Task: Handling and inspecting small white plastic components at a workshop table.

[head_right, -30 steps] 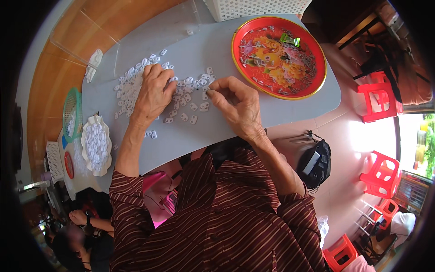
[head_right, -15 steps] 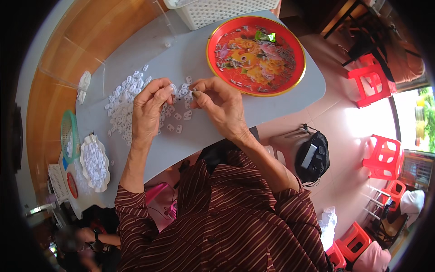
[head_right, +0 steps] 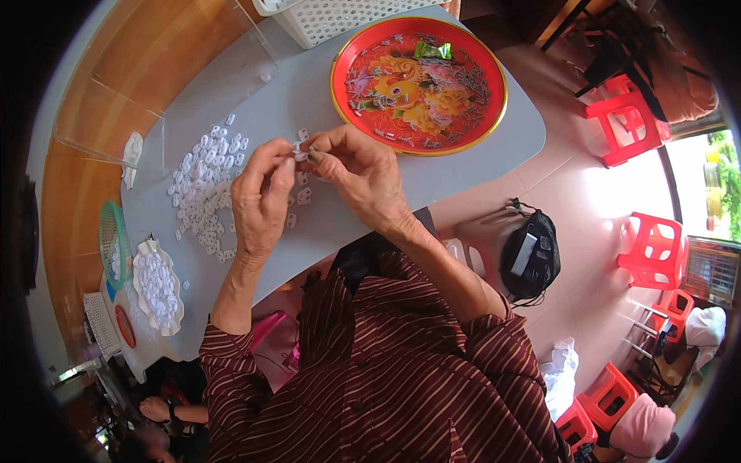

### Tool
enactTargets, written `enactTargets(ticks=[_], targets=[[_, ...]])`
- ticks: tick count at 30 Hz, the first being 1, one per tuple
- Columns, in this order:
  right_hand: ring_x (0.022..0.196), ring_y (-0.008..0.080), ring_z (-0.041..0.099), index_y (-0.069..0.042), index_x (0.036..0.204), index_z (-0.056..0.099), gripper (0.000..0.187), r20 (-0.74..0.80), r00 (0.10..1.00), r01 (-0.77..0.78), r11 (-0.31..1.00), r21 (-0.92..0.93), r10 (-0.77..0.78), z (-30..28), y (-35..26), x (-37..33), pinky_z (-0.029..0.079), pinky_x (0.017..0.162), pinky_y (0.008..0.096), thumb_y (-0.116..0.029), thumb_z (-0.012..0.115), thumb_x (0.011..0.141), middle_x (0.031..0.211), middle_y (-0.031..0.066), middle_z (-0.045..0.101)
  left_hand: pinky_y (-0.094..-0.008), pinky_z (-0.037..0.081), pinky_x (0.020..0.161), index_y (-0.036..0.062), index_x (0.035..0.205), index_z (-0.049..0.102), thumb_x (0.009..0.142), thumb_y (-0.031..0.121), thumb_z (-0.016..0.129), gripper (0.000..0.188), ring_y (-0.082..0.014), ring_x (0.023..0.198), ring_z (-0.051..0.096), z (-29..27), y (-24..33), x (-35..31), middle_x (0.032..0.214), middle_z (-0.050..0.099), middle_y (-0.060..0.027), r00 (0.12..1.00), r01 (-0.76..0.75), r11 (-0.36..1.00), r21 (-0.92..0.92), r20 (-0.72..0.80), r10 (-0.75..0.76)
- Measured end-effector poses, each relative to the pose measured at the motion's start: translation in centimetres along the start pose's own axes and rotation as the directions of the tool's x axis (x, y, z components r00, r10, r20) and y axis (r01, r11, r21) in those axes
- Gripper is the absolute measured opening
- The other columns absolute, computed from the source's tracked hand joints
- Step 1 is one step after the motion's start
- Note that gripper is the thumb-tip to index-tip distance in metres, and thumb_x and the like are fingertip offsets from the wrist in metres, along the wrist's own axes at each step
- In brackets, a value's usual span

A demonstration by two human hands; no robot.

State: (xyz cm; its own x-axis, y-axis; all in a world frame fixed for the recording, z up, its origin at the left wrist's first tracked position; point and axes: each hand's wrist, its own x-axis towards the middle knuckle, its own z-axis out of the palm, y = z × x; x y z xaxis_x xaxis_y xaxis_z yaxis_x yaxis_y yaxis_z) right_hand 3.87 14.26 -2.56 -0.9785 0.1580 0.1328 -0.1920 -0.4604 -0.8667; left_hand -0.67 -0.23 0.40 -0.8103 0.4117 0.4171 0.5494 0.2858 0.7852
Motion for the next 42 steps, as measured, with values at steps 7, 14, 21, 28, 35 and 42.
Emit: enactTargets(ticks=[7,14,21,28,35,42], targets=[[0.09,0.0136,0.057,0.003,0.095,0.054,0.009,0.085,0.99,0.125,0.986,-0.11,-0.116,0.3,0.0,-0.1,0.049,0.08,0.0287,-0.002,0.058,0.089,0.099,0.0087,0.06,-0.024,0.044,0.057,-0.0009,0.092,0.059,0.093,0.025,0.051,0.027,-0.0079,0.062,0.051,-1.0,0.1,0.5,0.068,0.057,-0.0028,0.924,0.349,0.914,-0.209,0.241,-0.298],[0.078,0.0095,0.059,0.002,0.095,0.058,0.01,-0.112,0.993,0.014,0.985,-0.172,-0.033,0.1,-0.5,-0.3,0.049,0.072,0.0242,-0.005,0.059,0.089,0.088,0.0055,0.061,-0.0191,0.039,0.06,-0.0003,0.094,0.062,0.09,0.02,0.055,0.022,-0.0054,0.065,0.048,-0.8,-1.1,0.3,0.073,0.059,-0.0009,0.826,0.56,0.629,-0.54,0.31,-0.47],[0.07,0.0081,0.058,0.002,0.097,0.059,0.013,-0.074,0.996,0.035,0.979,-0.203,-0.051,0.2,-0.2,-0.3,0.048,0.065,0.0215,-0.008,0.06,0.089,0.079,0.0028,0.061,-0.0187,0.038,0.058,0.0001,0.095,0.062,0.09,0.021,0.056,0.023,-0.0051,0.065,0.05,-0.7,-1.0,0.2,0.072,0.058,-0.0007,0.859,0.512,0.722,-0.465,0.255,-0.445],[0.066,0.0072,0.054,0.003,0.097,0.06,0.013,-0.032,0.999,-0.005,0.969,-0.246,-0.003,0.4,-0.4,-0.4,0.047,0.062,0.0209,-0.007,0.061,0.087,0.08,0.0027,0.061,-0.0193,0.038,0.059,0.0016,0.095,0.063,0.091,0.024,0.055,0.024,-0.0054,0.066,0.05,-0.4,-0.2,0.6,0.071,0.057,0.0001,0.857,0.505,0.638,-0.58,0.253,-0.449],[0.067,0.0063,0.054,0.0,0.1,0.056,0.018,-0.041,0.998,0.033,0.972,-0.232,-0.044,0.5,-0.3,-0.3,0.046,0.06,0.0193,-0.007,0.064,0.086,0.081,0.0019,0.06,-0.0194,0.036,0.058,0.0014,0.093,0.062,0.091,0.025,0.055,0.025,-0.0054,0.065,0.047,-0.1,-0.1,0.8,0.069,0.055,0.0003,0.88,0.471,0.704,-0.533,0.222,-0.42],[0.068,0.0067,0.054,-0.001,0.101,0.055,0.019,-0.038,0.998,0.034,0.961,-0.276,-0.046,0.4,-0.4,-0.4,0.046,0.06,0.0198,-0.005,0.064,0.085,0.082,0.0021,0.06,-0.019,0.035,0.057,0.0008,0.093,0.061,0.092,0.027,0.053,0.027,-0.0045,0.064,0.046,-0.5,-0.2,0.9,0.068,0.055,0.0003,0.88,0.474,0.761,-0.443,0.247,-0.405]])
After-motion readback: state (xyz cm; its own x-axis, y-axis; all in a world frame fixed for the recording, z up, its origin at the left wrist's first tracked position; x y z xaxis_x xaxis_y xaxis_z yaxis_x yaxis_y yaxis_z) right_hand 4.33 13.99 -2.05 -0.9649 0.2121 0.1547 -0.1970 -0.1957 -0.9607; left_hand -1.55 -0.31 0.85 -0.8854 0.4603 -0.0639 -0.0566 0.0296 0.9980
